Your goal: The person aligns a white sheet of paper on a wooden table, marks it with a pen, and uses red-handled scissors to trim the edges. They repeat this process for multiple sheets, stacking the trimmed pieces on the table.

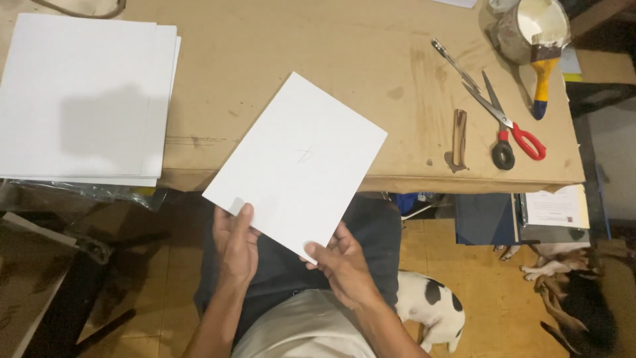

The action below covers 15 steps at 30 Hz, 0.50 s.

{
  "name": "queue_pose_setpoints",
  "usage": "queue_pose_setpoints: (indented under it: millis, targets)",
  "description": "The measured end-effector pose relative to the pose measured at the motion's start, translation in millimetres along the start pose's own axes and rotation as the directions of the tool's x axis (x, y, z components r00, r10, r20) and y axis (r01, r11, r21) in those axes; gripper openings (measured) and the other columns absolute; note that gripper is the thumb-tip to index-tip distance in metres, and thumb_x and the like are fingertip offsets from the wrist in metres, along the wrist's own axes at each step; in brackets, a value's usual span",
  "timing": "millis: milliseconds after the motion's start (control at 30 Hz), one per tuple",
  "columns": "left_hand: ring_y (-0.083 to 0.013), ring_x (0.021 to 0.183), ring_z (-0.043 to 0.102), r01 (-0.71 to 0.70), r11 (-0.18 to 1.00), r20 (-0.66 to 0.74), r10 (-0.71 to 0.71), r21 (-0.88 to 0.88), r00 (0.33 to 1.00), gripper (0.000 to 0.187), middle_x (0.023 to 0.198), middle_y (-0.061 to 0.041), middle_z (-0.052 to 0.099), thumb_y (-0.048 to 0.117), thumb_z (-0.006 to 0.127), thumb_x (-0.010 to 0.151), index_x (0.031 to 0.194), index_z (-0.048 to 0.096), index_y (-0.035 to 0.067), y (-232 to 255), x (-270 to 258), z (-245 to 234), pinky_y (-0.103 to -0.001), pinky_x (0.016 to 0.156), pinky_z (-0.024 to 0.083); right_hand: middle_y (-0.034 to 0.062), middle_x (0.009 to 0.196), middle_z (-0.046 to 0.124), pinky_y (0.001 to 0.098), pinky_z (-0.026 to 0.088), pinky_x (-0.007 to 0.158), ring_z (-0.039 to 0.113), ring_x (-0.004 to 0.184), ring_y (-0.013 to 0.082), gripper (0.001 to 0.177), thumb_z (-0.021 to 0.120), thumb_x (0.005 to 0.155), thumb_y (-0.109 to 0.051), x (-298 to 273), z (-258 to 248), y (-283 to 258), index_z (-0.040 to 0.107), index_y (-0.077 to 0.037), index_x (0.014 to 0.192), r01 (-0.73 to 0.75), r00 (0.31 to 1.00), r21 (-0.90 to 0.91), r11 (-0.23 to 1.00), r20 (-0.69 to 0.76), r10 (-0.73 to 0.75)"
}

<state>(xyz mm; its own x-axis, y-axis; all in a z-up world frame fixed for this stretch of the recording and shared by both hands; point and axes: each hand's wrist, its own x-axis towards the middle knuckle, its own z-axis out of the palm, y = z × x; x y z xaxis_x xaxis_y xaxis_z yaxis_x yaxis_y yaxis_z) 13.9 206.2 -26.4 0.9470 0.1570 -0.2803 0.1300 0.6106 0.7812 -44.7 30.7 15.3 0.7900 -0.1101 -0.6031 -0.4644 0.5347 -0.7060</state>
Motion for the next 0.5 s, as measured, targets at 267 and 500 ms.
queue_pose_setpoints:
  millis: [267, 500]
  targets:
    - [-0.0191, 0.103, 0.070, -0.012, 0.967, 0.073, -0.006, 0.253, 0.997, 0.042, 0.119, -0.006, 0.073, 0.019, 0.066, 0.096, 0.135, 0.063, 0.006, 21.9, -6.7, 5.8, -0.033, 0.081, 0.061, 0.0158, 0.107, 0.075, 0.0330, 0.054, 0.062, 0.066, 0.072, 0.0242, 0.054, 0.079, 0.081, -0.012, -2.8, -21.4, -16.1, 0.063, -0.003, 0.132, -0.056, 0.990, -0.085, 0.995, 0.123, 0.067]
    - [-0.0209, 0.112, 0.068, 0.110, 0.980, -0.002, -0.112, 0.166, 0.994, 0.047, 0.127, -0.007, 0.071, 0.018, 0.066, 0.094, 0.140, 0.060, 0.008, 23.4, -10.3, 8.8, -0.036, 0.088, 0.060, 0.0053, 0.127, 0.072, 0.0369, 0.054, 0.086, 0.066, 0.109, 0.0206, 0.055, 0.069, 0.087, -0.034, 10.3, -20.0, -21.3, 0.066, -0.011, 0.137, -0.027, 0.997, -0.054, 0.998, 0.066, 0.031]
